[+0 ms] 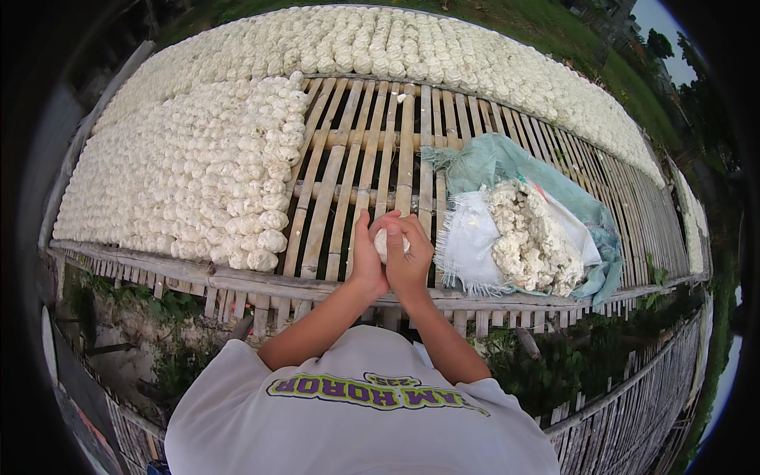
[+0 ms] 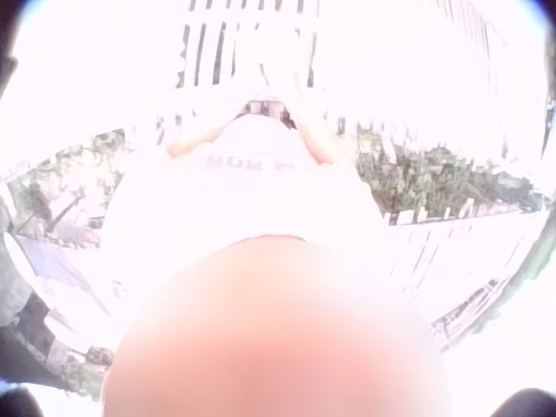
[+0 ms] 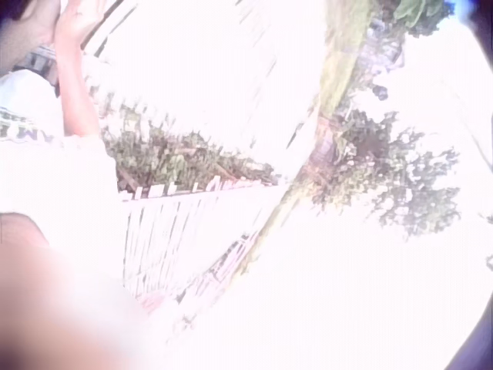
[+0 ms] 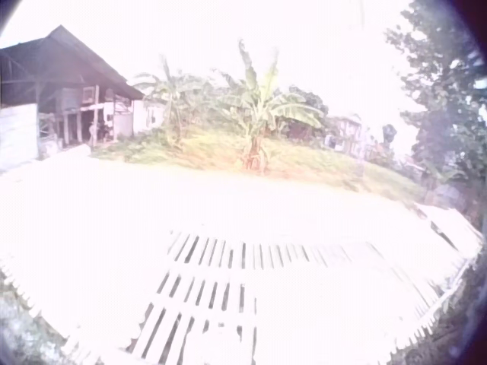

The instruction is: The person repeatedly scoops a white dough-like material from a cloth, rolls it into a ball between their hands, and places it on a bamboo rack. The process is repeated continuously, filling the rack with uniform dough balls.

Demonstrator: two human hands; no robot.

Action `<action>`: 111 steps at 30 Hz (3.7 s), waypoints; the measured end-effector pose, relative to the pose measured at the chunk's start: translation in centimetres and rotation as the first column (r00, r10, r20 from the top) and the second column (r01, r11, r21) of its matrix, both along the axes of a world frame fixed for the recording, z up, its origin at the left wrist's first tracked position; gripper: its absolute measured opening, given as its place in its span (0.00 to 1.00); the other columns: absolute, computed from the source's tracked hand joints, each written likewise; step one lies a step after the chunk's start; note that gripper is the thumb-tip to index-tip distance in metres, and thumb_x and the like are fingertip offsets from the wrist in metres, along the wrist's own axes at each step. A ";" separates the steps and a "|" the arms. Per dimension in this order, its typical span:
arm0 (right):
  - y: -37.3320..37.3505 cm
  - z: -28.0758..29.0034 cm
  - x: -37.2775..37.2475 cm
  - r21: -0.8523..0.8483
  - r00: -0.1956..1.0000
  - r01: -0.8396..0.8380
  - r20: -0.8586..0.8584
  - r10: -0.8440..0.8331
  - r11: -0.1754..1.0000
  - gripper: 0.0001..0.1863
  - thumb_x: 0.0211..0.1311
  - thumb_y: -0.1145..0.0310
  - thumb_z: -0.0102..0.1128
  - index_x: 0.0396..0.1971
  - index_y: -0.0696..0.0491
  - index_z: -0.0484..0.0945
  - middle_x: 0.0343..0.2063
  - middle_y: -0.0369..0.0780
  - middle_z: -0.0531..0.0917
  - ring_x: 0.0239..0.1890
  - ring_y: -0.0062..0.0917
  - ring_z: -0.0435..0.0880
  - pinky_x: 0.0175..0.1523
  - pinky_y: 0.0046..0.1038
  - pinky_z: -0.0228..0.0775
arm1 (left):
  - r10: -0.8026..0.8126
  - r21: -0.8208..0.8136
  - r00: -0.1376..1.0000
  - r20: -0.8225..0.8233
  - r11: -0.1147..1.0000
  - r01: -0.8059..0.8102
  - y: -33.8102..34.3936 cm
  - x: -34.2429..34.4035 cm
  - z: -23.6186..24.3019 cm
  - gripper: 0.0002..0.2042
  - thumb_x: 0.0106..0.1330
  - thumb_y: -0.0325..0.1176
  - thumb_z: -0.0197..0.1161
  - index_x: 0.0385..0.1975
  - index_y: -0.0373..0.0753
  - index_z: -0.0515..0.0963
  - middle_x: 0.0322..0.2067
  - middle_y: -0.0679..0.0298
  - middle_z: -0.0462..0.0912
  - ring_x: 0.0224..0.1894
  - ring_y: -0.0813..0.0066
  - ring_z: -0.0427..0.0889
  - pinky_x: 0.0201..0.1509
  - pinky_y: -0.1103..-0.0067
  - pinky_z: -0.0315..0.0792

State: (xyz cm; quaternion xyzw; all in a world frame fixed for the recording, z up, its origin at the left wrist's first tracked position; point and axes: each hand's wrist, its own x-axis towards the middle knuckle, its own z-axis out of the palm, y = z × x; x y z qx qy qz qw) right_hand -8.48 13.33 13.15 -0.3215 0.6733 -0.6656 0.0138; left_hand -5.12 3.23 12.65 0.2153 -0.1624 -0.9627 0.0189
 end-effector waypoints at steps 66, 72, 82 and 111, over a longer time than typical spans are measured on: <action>1.0 -4.1 0.0 0.285 0.937 0.275 -0.294 -0.189 0.918 0.13 0.62 0.69 0.76 0.45 0.53 0.90 0.38 0.40 0.87 0.45 0.34 0.83 0.54 0.35 0.72 | 0.201 -0.086 0.978 0.062 0.977 -0.195 -7.1 0.3 -3.4 0.25 0.80 0.59 0.47 0.47 0.41 0.78 0.50 0.57 0.86 0.62 0.57 0.85 0.66 0.53 0.76; -1.5 -1.5 1.1 0.207 0.852 0.261 -0.509 -0.124 0.943 0.10 0.54 0.73 0.78 0.36 0.53 0.87 0.33 0.36 0.86 0.38 0.29 0.83 0.51 0.31 0.68 | 0.204 -0.015 0.977 0.060 0.979 -0.203 -5.6 -0.1 -4.1 0.25 0.80 0.59 0.47 0.47 0.40 0.76 0.47 0.58 0.86 0.58 0.57 0.86 0.61 0.54 0.79; 0.2 -2.3 0.3 0.361 0.959 0.179 -0.273 -0.080 0.915 0.07 0.54 0.76 0.72 0.34 0.55 0.85 0.32 0.39 0.84 0.33 0.31 0.81 0.46 0.33 0.71 | 0.217 -0.074 0.972 0.087 0.975 -0.211 -6.5 0.2 -3.0 0.25 0.80 0.59 0.46 0.46 0.41 0.78 0.48 0.58 0.87 0.61 0.58 0.85 0.63 0.54 0.77; -1.2 -3.0 -1.4 0.060 0.998 0.067 0.002 -0.068 0.996 0.06 0.59 0.77 0.74 0.36 0.58 0.87 0.30 0.37 0.86 0.32 0.23 0.83 0.43 0.26 0.74 | 0.022 0.045 1.000 -0.009 0.999 -0.021 -7.2 0.2 -4.2 0.28 0.81 0.59 0.46 0.41 0.38 0.81 0.56 0.50 0.85 0.67 0.49 0.79 0.71 0.49 0.72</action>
